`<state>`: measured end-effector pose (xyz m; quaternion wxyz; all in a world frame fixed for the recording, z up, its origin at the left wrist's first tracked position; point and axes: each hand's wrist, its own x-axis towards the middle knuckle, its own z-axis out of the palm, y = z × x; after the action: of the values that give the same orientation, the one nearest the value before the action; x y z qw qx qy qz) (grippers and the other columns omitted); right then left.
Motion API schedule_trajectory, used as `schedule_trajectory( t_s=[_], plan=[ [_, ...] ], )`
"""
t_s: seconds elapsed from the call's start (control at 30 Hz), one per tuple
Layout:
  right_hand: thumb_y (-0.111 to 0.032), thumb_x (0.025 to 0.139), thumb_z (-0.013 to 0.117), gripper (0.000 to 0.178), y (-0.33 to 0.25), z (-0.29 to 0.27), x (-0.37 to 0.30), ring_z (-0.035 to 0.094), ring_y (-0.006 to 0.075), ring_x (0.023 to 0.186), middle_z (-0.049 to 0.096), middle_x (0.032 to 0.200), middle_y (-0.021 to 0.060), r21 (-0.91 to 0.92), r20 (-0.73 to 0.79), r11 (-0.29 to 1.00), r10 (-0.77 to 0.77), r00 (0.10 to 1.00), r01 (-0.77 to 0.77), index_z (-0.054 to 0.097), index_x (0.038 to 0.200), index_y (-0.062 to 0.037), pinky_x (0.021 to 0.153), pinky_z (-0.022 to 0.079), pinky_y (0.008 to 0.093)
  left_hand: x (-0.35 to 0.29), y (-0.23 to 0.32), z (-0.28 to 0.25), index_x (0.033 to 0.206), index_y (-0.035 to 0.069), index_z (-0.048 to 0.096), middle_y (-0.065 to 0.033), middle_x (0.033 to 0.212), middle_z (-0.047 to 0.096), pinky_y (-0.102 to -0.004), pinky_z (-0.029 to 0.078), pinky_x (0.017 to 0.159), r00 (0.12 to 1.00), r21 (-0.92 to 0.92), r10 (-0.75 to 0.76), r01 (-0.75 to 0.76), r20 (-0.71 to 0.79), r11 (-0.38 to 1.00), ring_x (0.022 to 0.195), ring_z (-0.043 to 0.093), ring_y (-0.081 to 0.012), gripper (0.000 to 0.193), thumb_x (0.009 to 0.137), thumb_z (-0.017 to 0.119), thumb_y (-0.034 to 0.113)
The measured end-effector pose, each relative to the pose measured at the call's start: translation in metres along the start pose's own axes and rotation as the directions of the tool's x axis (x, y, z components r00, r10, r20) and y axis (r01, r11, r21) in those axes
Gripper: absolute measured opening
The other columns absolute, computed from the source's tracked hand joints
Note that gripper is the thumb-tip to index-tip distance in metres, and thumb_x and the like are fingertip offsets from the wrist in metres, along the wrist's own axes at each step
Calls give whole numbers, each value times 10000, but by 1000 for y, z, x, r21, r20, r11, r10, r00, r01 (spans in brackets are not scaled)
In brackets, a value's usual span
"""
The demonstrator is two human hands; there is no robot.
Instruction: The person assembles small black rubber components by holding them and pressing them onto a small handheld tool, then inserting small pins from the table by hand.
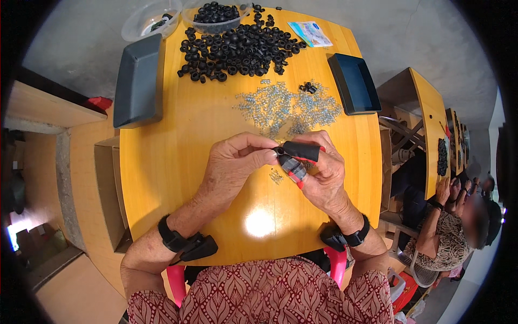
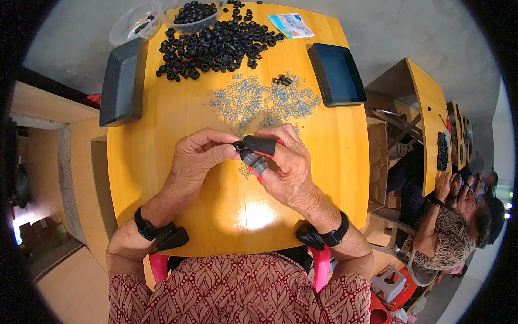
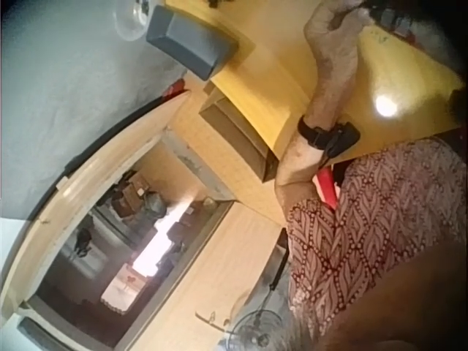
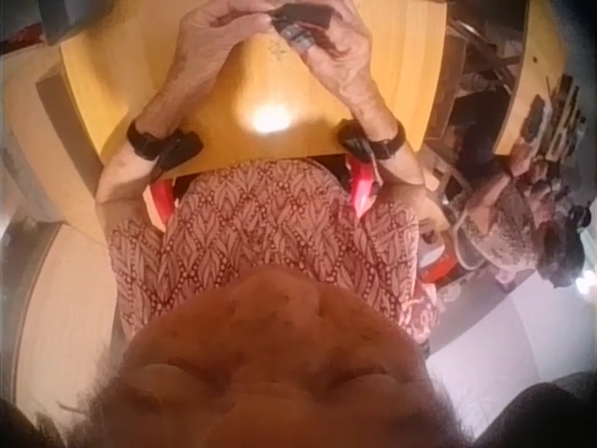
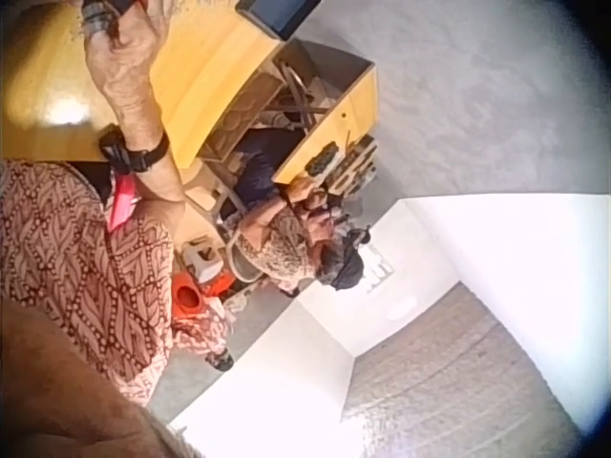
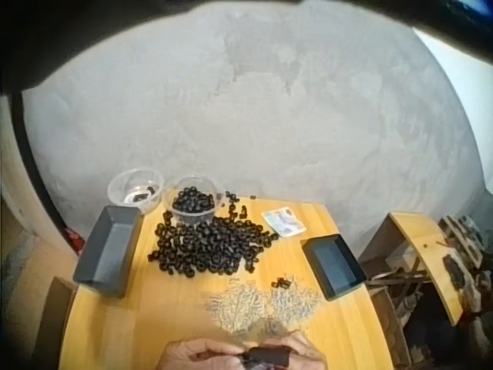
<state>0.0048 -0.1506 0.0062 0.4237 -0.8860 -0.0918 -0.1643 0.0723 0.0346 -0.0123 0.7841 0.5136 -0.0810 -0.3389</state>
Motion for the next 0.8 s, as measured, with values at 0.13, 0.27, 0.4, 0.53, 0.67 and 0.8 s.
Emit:
schedule_trajectory(
  t_s=[0.13,0.27,0.4,0.53,0.67,0.8],
  plan=[
    [-3,699,771,295,-4,2,-2,600,281,901,633,987,118,-47,-25,999,-14,1000,13,693,981,-47,758,501,361,-1,-2,1,1062,-10,660,-58,984,684,-237,504,841,1000,21,26,-26,-3,999,901,633,-111,195,871,677,21],
    [4,700,767,302,-3,1,0,596,280,899,632,987,116,-75,-19,997,-26,999,25,693,989,-49,753,498,362,0,-7,0,1064,-21,653,-47,989,677,-224,497,833,994,41,101,-102,37,994,912,619,-89,194,877,673,26],
    [50,705,729,368,-9,-5,3,588,276,923,627,1004,116,-89,-11,996,-20,1000,19,683,1056,-54,772,495,354,4,-4,0,1076,-23,633,-61,1000,674,-243,497,857,996,-5,87,-87,33,996,910,637,-116,189,902,647,50],
    [146,684,618,470,-3,-12,2,583,285,939,612,1007,119,-75,-73,997,10,997,-15,665,1109,-50,821,486,339,7,-1,-7,1116,-8,620,-95,1025,680,-278,501,889,998,-29,68,-69,-13,997,933,664,-177,209,930,617,86],
    [172,685,585,483,-2,-29,1,585,262,942,602,975,110,-162,-95,987,-14,995,-1,663,1108,-45,828,479,322,8,2,-7,1124,-8,620,-104,1037,677,-281,505,888,997,-4,60,-60,-39,998,931,663,-183,218,928,620,87],
    [170,710,586,459,13,-49,-4,601,216,901,602,958,95,-152,-203,985,48,978,-80,679,1098,-56,828,482,298,8,1,-10,1125,-15,618,-111,1044,673,-284,516,885,998,-48,61,-62,-26,997,937,661,-190,219,931,615,86]
  ],
)
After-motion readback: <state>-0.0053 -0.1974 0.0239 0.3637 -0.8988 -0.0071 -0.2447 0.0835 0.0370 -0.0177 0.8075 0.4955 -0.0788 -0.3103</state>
